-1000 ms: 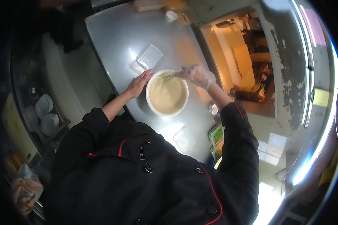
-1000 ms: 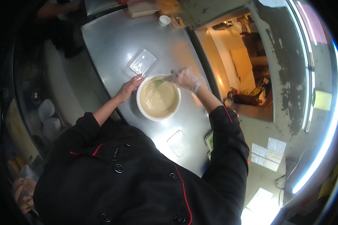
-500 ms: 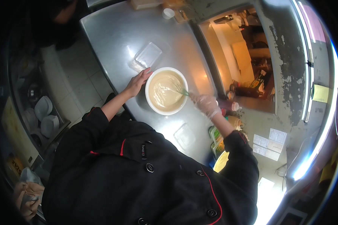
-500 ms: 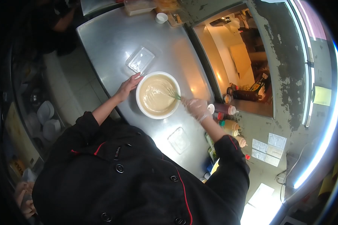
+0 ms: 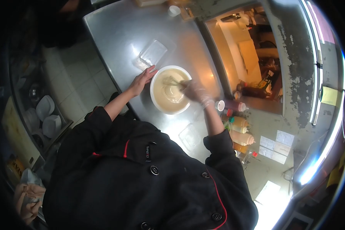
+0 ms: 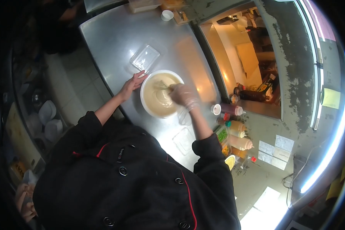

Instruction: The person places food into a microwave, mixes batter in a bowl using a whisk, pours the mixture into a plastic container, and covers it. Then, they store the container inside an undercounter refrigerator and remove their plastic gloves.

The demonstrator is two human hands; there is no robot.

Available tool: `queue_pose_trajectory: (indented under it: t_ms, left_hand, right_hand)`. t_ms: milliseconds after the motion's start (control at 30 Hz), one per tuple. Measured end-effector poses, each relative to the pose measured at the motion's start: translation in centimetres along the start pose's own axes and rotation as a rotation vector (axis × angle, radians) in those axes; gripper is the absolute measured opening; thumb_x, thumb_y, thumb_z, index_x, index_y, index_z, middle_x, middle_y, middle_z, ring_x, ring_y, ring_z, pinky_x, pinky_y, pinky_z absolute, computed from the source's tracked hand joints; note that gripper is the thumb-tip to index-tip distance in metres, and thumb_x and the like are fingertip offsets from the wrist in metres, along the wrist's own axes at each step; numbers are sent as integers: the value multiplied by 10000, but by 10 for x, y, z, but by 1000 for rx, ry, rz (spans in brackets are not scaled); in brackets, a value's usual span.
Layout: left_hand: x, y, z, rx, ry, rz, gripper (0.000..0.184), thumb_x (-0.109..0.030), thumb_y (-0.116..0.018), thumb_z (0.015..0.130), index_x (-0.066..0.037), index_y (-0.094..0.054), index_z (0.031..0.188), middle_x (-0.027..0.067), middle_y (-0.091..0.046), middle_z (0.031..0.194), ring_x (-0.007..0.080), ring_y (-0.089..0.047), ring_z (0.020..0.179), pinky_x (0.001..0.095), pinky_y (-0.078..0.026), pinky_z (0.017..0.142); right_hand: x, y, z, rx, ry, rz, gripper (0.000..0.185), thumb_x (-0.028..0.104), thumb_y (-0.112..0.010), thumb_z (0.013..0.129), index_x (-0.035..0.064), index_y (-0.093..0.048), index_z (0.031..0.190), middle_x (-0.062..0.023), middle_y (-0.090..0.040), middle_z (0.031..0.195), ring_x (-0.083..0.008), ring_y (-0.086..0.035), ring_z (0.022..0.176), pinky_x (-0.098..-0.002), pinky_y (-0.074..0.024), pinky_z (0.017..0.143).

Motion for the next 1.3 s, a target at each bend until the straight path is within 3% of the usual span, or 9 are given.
queue_pose_trajectory:
  t_ms: [133, 233, 400, 600, 700, 867, 1000, 1167, 1300]
  left_hand:
    - [5, 5, 0, -3, 26, 12, 832, -675, -176, 966, -63, -178, 1530, 161, -356, 1521, 286, -281, 1437, 463, -220, 1167]
    - [11, 8, -5, -9, 34, 12, 839, -691, -161, 956, -85, -170, 1535, 142, -355, 1527, 290, -275, 1440, 490, -210, 1164]
    - [12, 2, -7, -8, 39, 44, 831, -692, -163, 957, -100, -166, 1539, 139, -356, 1529, 287, -276, 1441, 498, -212, 1156]
    - [43, 21, 0, -93, 73, 414, 773, -653, -249, 976, -75, -338, 1482, 161, -492, 1418, 265, -472, 1308, 366, -392, 1044]
    - [66, 21, -6, -50, 379, 381, 775, -660, -272, 971, -63, -393, 1451, 135, -572, 1307, 241, -565, 1148, 302, -481, 889]
    - [69, -3, -14, 3, 359, 280, 817, -690, -242, 959, -76, -304, 1495, 106, -505, 1361, 214, -521, 1146, 294, -497, 804]
    - [73, 1, -10, 40, 386, 246, 846, -706, -225, 951, -85, -223, 1527, 105, -390, 1472, 208, -470, 1205, 286, -499, 792]
    - [70, -2, -5, 107, 356, 268, 856, -665, -185, 975, -7, -173, 1524, 162, -306, 1526, 264, -337, 1367, 335, -346, 1063]
    - [80, 6, 0, 97, 303, 312, 849, -634, -163, 991, 36, -161, 1513, 195, -276, 1535, 281, -228, 1437, 346, -164, 1169]
  right_hand:
    - [-45, -13, -15, 151, -209, -194, 252, 282, -574, 853, 134, -726, 988, -191, -686, 978, -329, -675, 913, -431, -522, 832]
    - [-20, -31, -34, 248, -27, -343, 259, 313, -578, 864, 138, -732, 976, -202, -675, 976, -352, -663, 913, -443, -521, 829]
    - [5, 1, -30, 34, -200, 52, 303, 349, -546, 897, 112, -735, 891, -210, -670, 887, -396, -648, 850, -463, -517, 788]
    - [-17, -35, -56, 38, -91, -40, 297, 320, -528, 914, 108, -736, 920, -214, -671, 873, -404, -651, 825, -483, -512, 789]
    - [13, -26, -57, 49, -147, 89, 270, 324, -558, 900, 131, -732, 975, -207, -669, 890, -396, -648, 843, -466, -518, 788]
    - [-34, -43, -50, -310, -247, 240, 340, 371, -565, 911, 67, -717, 933, -232, -653, 844, -393, -651, 796, -468, -503, 728]
    - [-17, -45, -73, -50, -212, 45, 268, 296, -535, 902, 106, -723, 928, -209, -674, 900, -372, -660, 855, -466, -518, 792]
    - [-12, -37, -47, -345, -111, 228, 287, 320, -547, 886, 100, -727, 926, -207, -667, 835, -372, -655, 809, -461, -520, 759]
    - [-44, -55, -58, -282, -282, 192, 293, 298, -511, 897, 96, -723, 900, -201, -667, 816, -387, -651, 786, -474, -515, 746]
Point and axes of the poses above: each hand's wrist, its own z-axis towards the middle knuckle, its own y-axis out of the back of the hand, x = y × z, the point moved 5 cm from there along z, towards the middle knuckle
